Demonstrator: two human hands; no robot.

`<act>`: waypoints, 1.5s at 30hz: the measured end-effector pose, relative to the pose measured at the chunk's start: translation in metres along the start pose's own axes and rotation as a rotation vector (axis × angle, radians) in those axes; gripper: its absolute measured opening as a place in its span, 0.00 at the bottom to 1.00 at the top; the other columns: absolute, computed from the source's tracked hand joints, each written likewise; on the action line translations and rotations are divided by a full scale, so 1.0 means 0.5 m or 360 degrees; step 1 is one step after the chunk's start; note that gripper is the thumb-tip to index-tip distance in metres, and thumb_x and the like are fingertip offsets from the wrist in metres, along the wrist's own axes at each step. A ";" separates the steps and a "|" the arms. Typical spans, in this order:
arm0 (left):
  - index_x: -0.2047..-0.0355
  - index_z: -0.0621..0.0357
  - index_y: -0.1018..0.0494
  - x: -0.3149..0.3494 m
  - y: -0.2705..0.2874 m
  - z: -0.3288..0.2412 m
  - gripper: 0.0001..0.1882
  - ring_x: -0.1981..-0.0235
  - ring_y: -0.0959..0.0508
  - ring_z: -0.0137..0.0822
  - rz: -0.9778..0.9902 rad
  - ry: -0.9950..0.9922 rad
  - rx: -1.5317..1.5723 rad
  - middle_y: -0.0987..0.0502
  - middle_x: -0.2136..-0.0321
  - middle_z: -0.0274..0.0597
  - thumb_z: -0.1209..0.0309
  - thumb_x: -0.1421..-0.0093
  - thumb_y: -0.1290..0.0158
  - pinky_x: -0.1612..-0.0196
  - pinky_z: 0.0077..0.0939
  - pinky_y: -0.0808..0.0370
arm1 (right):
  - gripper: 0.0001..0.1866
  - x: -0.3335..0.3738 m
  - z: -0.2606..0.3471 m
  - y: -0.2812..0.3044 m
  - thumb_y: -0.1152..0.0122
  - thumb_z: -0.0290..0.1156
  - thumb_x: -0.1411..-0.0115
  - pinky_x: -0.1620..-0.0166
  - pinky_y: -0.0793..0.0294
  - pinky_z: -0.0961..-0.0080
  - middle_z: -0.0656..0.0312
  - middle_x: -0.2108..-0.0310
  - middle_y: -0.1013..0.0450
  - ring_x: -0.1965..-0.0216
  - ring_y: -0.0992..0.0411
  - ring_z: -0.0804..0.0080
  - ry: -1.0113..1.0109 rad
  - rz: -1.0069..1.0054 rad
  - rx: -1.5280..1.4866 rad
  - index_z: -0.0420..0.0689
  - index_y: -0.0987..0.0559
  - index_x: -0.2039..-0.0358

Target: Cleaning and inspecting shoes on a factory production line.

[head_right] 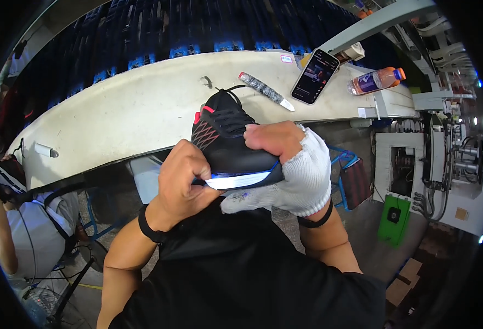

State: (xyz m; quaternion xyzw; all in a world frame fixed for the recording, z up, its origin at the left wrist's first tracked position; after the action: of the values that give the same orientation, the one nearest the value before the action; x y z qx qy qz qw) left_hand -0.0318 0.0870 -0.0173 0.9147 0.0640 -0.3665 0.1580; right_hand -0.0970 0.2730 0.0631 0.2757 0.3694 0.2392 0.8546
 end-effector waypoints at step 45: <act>0.42 0.59 0.27 -0.250 0.211 -0.023 0.46 0.54 0.13 0.52 0.0755 0.0736 -0.0864 0.14 0.56 0.53 0.69 0.65 0.20 0.49 0.39 0.19 | 0.31 -0.187 -0.077 -0.217 0.27 0.38 0.38 0.43 0.24 0.66 0.57 0.51 0.25 0.51 0.26 0.72 -0.0012 -0.0814 -0.1614 0.42 0.30 0.40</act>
State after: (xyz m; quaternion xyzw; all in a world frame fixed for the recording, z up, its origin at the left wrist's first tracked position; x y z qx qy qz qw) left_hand -0.0902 -0.0086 0.1023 0.8874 -0.0203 -0.0751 0.4544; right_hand -0.1615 0.1476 0.0174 -0.2665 0.2603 0.1711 0.9121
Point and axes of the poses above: each hand's wrist, its own x-axis away from the middle knuckle, its own y-axis out of the back of the hand, z = x × y, the point moved 4 cm from there along -x, towards the middle knuckle
